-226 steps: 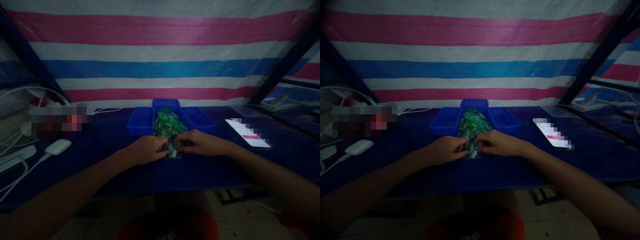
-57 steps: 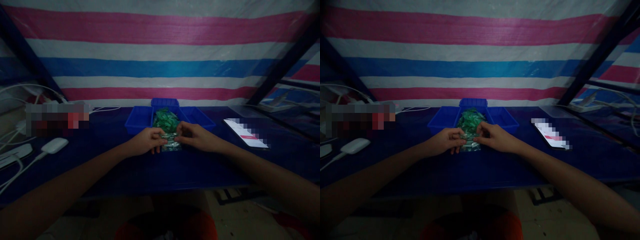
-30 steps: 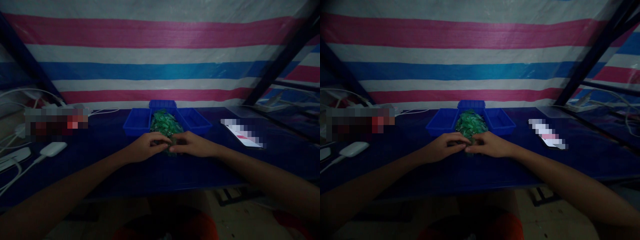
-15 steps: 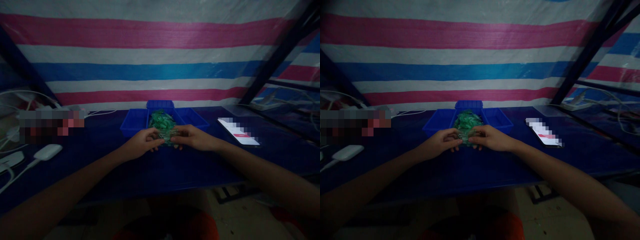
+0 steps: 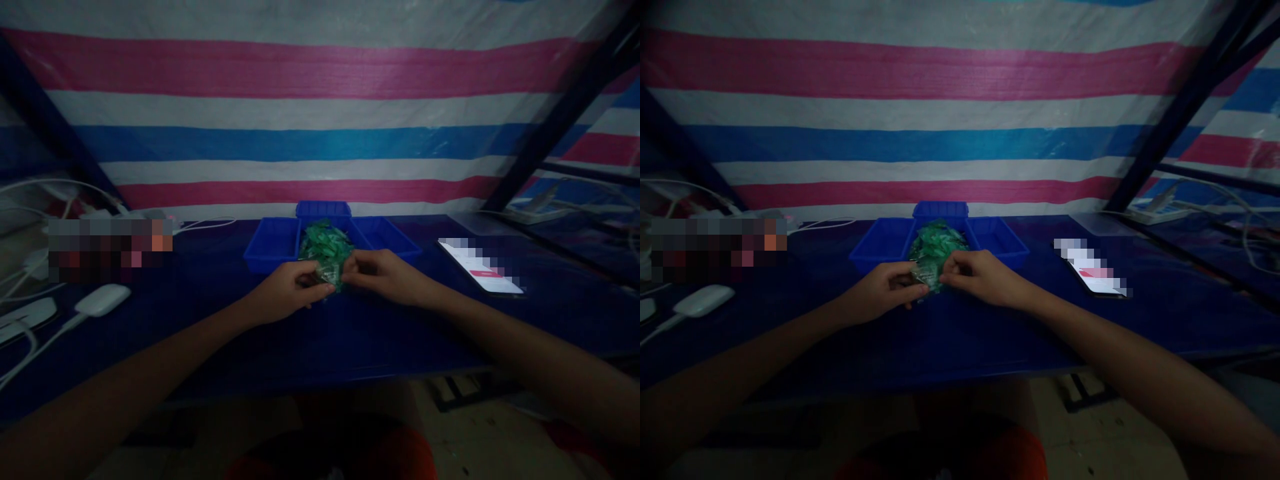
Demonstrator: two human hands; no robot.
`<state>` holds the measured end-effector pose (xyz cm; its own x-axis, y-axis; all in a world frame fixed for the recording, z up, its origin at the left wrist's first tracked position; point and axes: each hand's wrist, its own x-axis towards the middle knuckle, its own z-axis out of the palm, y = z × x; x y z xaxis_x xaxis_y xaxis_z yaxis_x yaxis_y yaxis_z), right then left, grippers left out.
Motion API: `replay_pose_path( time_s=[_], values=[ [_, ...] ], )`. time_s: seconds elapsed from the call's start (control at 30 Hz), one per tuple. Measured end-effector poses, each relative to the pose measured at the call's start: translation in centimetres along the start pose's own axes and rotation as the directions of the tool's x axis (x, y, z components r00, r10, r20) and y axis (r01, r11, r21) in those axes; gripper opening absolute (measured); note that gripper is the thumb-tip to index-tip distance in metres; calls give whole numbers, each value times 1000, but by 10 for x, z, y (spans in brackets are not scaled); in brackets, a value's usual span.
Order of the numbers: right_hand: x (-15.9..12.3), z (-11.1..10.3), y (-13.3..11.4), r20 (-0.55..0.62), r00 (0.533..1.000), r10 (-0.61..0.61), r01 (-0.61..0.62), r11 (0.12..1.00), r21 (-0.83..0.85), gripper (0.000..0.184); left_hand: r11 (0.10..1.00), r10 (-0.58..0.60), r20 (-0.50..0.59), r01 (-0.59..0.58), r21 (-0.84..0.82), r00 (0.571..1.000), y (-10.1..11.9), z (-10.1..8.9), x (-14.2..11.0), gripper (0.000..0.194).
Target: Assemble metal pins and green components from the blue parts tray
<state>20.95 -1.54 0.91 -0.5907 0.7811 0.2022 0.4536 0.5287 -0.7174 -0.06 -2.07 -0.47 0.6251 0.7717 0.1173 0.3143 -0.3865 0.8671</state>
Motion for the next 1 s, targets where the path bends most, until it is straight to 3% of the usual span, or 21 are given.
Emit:
replay_pose_path(
  time_s=[0.2,0.33,0.47,0.53,0.63,0.73,0.9,1.0],
  values=[
    [-3,3,-10,198,980,25,-58,984,166,26,986,117,22,-119,117,993,5,-1,-3,23],
    [-2,1,-12,213,976,40,-93,965,245,32,966,179,50,-185,179,983,12,-2,-4,20],
    [-1,-1,-11,219,975,33,-75,980,186,26,958,188,15,-187,219,982,12,-2,-4,20],
    [-1,-1,-10,210,977,31,-64,986,153,25,955,185,-33,-172,242,982,10,-2,-3,19],
    [-1,-2,-9,202,979,30,-65,983,170,27,963,183,-193,-137,232,964,4,-2,0,19],
    [-1,-3,-9,181,983,37,-77,973,216,26,986,139,-272,-108,128,952,-1,-2,3,32],
    [0,-4,-7,151,988,45,-79,970,228,30,999,32,-109,-29,34,994,-1,-3,3,18],
    [1,-6,-5,84,996,36,-45,993,107,24,997,39,-109,-32,64,993,1,-4,2,20]
  ],
)
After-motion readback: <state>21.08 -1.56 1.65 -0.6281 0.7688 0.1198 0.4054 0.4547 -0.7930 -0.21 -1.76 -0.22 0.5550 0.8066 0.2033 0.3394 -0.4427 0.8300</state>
